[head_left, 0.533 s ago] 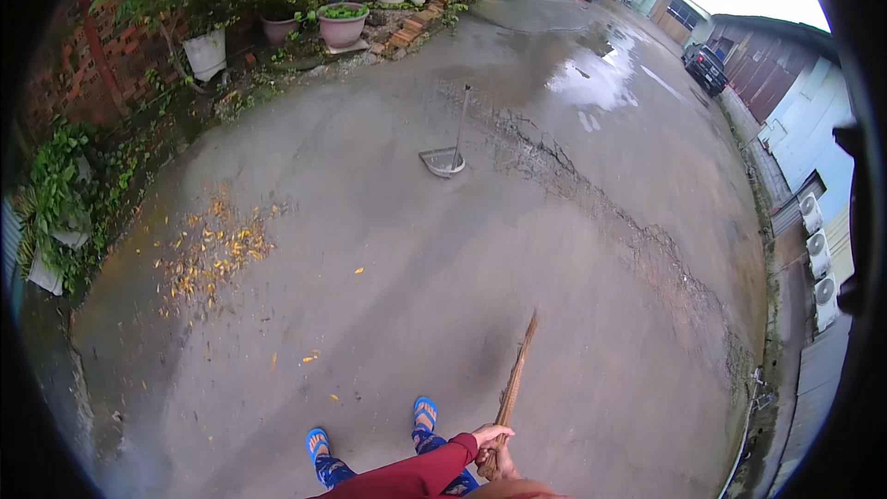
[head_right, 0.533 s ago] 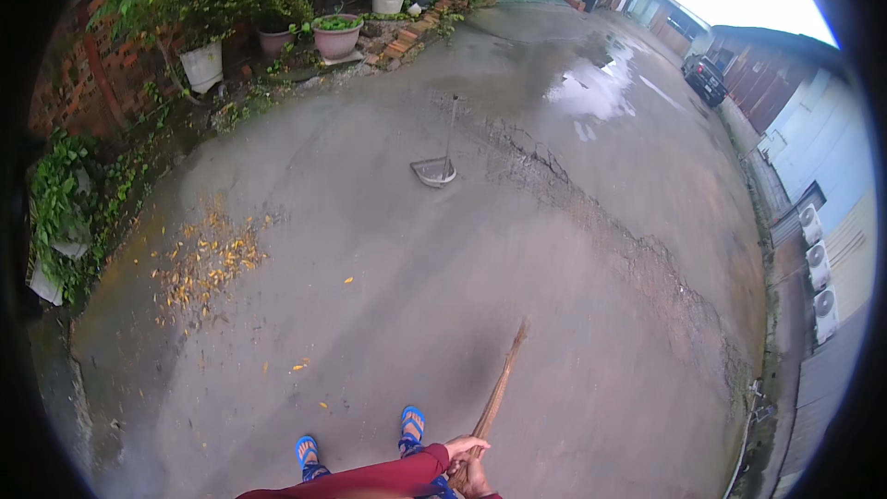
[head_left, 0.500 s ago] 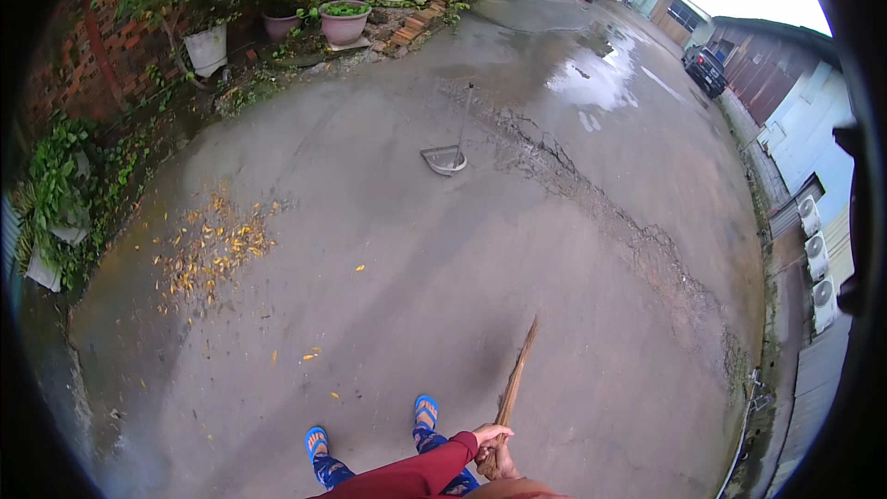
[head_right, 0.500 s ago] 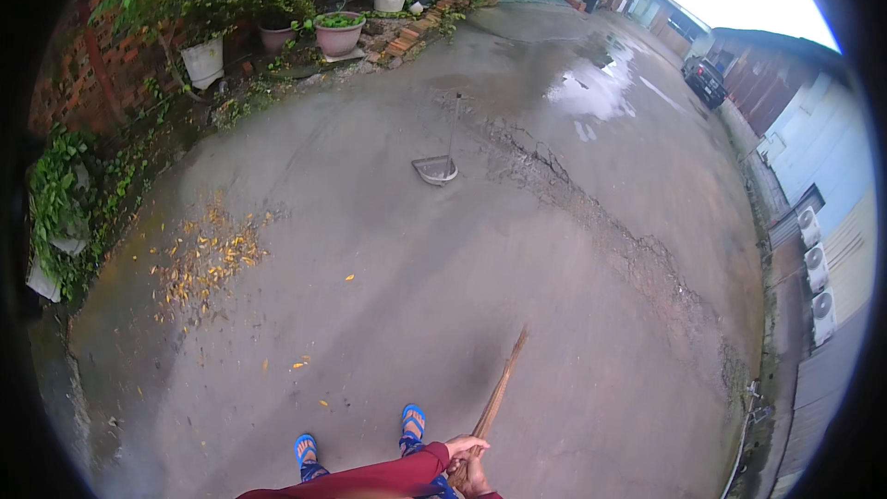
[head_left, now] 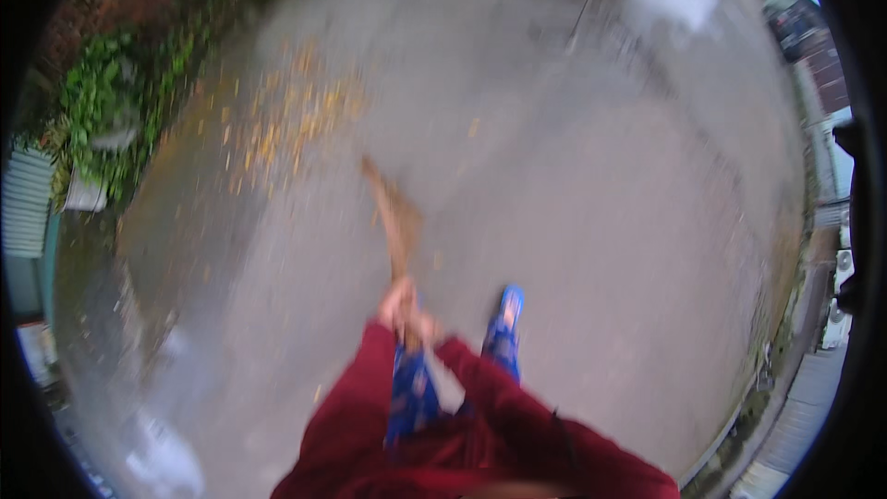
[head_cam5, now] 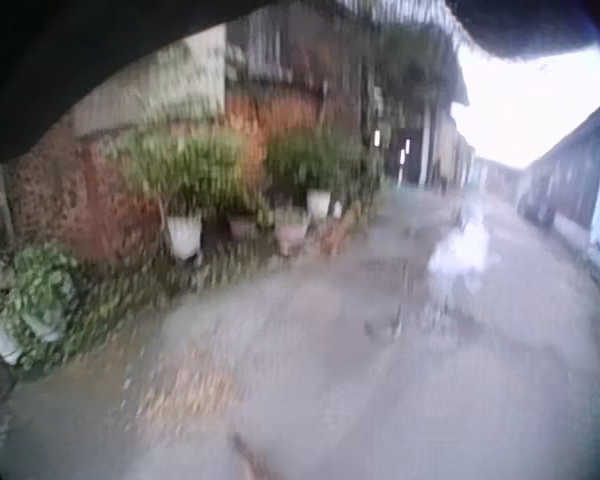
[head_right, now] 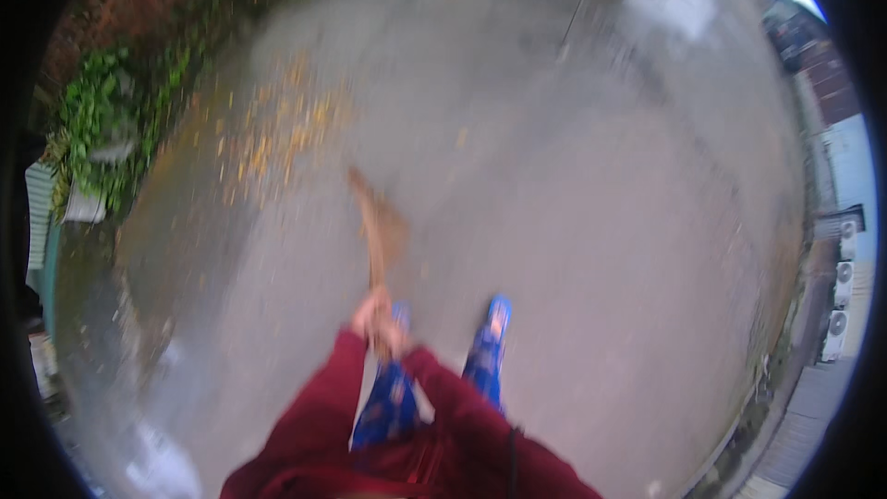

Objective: The person sweeps scattered leaves on a wet concrete surface using a traditional straw broom and a dustpan. They gather leaves into piles, scoop them into the dustpan, and deposit the collected leaves into a green waste bin.

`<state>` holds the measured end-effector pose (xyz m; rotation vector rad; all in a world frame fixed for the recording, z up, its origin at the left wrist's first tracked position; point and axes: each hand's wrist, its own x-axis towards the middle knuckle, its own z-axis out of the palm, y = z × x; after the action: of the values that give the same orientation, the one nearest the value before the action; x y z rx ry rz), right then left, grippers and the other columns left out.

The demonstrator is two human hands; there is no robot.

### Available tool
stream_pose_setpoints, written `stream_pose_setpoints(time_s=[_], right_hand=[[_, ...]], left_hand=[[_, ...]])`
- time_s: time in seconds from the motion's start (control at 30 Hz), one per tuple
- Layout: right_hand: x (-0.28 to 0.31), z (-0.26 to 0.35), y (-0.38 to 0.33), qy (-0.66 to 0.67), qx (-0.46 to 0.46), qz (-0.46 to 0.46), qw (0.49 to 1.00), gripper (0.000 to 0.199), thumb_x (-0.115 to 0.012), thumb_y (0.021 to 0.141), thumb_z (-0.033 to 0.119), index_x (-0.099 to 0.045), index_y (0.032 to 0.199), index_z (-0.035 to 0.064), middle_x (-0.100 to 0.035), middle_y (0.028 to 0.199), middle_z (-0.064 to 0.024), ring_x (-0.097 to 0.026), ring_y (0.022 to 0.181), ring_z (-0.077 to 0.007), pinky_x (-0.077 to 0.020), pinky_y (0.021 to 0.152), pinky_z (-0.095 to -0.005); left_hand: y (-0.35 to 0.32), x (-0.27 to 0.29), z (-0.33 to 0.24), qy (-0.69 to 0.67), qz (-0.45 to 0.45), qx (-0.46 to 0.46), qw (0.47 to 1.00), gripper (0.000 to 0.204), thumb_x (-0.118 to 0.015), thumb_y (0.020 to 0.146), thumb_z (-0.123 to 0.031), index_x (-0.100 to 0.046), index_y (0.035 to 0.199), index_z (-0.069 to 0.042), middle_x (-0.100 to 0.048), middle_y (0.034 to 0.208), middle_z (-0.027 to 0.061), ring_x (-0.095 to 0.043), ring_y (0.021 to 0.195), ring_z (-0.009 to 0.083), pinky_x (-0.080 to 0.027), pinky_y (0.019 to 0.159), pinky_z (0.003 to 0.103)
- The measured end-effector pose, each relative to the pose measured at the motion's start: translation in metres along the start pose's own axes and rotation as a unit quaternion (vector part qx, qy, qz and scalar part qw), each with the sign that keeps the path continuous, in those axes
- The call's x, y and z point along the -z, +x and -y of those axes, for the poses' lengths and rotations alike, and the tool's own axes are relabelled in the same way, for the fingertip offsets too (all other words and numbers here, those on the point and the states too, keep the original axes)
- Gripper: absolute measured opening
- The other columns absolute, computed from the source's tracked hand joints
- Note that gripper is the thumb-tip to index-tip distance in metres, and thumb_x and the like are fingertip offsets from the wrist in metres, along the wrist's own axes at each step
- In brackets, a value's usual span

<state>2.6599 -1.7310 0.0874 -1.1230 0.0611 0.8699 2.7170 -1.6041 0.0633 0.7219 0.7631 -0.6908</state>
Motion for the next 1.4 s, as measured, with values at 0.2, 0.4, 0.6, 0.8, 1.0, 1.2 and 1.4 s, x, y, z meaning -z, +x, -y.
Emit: stream_pose_setpoints(time_s=[0.2,0.4,0.6,0.8,1.0,1.2,1.4], right_hand=[[-0.080,0.032,-0.051,0.364,-0.147,-0.168,0.904,0.011,-0.059,0.078,0.014,-0.051,0.084,0.0082,-0.051,0.068,-0.0034,-0.049,0.050,-0.0138,-0.0429,0.046,-0.0277],[-0.087,0.009,-0.206,0.399,-0.191,-0.378,0.813,0.006,-0.054,0.078,0.009,-0.050,0.081,0.0060,-0.047,0.061,-0.0030,-0.047,0.046,-0.0156,-0.0417,0.041,-0.0296],[-0.080,-0.038,-0.231,0.497,-0.143,-0.417,0.747,0.014,-0.056,0.083,0.017,-0.049,0.076,0.0073,-0.049,0.061,-0.0017,-0.047,0.048,-0.0130,-0.0435,0.045,-0.0257],[-0.126,-0.068,-0.202,0.392,-0.220,-0.233,0.862,0.012,-0.060,0.079,0.015,-0.052,0.077,0.0059,-0.051,0.062,-0.0031,-0.047,0.048,-0.0152,-0.0429,0.045,-0.0284],[-0.065,-0.076,-0.293,0.434,-0.107,-0.075,0.892,0.009,-0.059,0.079,0.011,-0.054,0.080,0.0047,-0.047,0.062,-0.0004,-0.046,0.049,-0.0100,-0.0388,0.042,-0.0241],[-0.089,-0.104,-0.494,0.437,-0.033,-0.322,0.840,0.016,-0.060,0.079,0.013,-0.050,0.091,0.0081,-0.047,0.062,0.0009,-0.043,0.048,-0.0088,-0.0345,0.040,-0.0239],[-0.083,-0.224,-0.586,0.492,0.009,-0.521,0.697,0.007,-0.056,0.075,0.009,-0.051,0.075,0.0055,-0.046,0.058,-0.0020,-0.044,0.045,-0.0130,-0.0381,0.041,-0.0275]], left_hand=[[-0.080,-0.027,0.003,0.229,-0.078,-0.082,0.967,0.032,-0.066,0.076,-0.018,-0.050,0.102,-0.007,-0.056,0.071,0.0053,-0.057,0.059,0.0162,-0.046,0.043,0.034],[-0.119,-0.089,0.160,0.257,0.107,0.124,0.952,0.062,-0.066,0.075,-0.011,-0.044,0.133,-0.013,-0.057,0.072,0.0052,-0.058,0.058,0.0150,-0.049,0.051,0.030],[-0.112,-0.054,0.235,0.377,0.135,0.362,0.842,0.030,-0.064,0.078,-0.028,-0.053,0.101,-0.012,-0.051,0.064,0.0052,-0.051,0.051,0.0149,-0.042,0.044,0.029],[-0.160,0.016,0.184,0.244,-0.140,0.119,0.952,0.032,-0.061,0.080,-0.013,-0.050,0.109,-0.004,-0.057,0.075,0.0078,-0.056,0.058,0.0169,-0.049,0.049,0.029],[-0.189,-0.064,0.241,0.284,-0.136,-0.148,0.938,0.028,-0.064,0.081,-0.016,-0.048,0.099,-0.002,-0.056,0.073,0.0082,-0.056,0.055,0.0187,-0.050,0.050,0.032],[-0.252,-0.115,0.315,0.418,0.127,0.211,0.874,0.054,-0.060,0.088,-0.043,-0.048,0.123,-0.004,-0.057,0.101,0.0089,-0.057,0.093,0.0191,-0.055,0.074,0.040],[-0.264,-0.039,0.294,0.524,0.200,0.224,0.797,0.051,-0.055,0.093,-0.028,-0.041,0.139,-0.012,-0.057,0.103,0.0074,-0.057,0.094,0.0174,-0.055,0.078,0.035]])
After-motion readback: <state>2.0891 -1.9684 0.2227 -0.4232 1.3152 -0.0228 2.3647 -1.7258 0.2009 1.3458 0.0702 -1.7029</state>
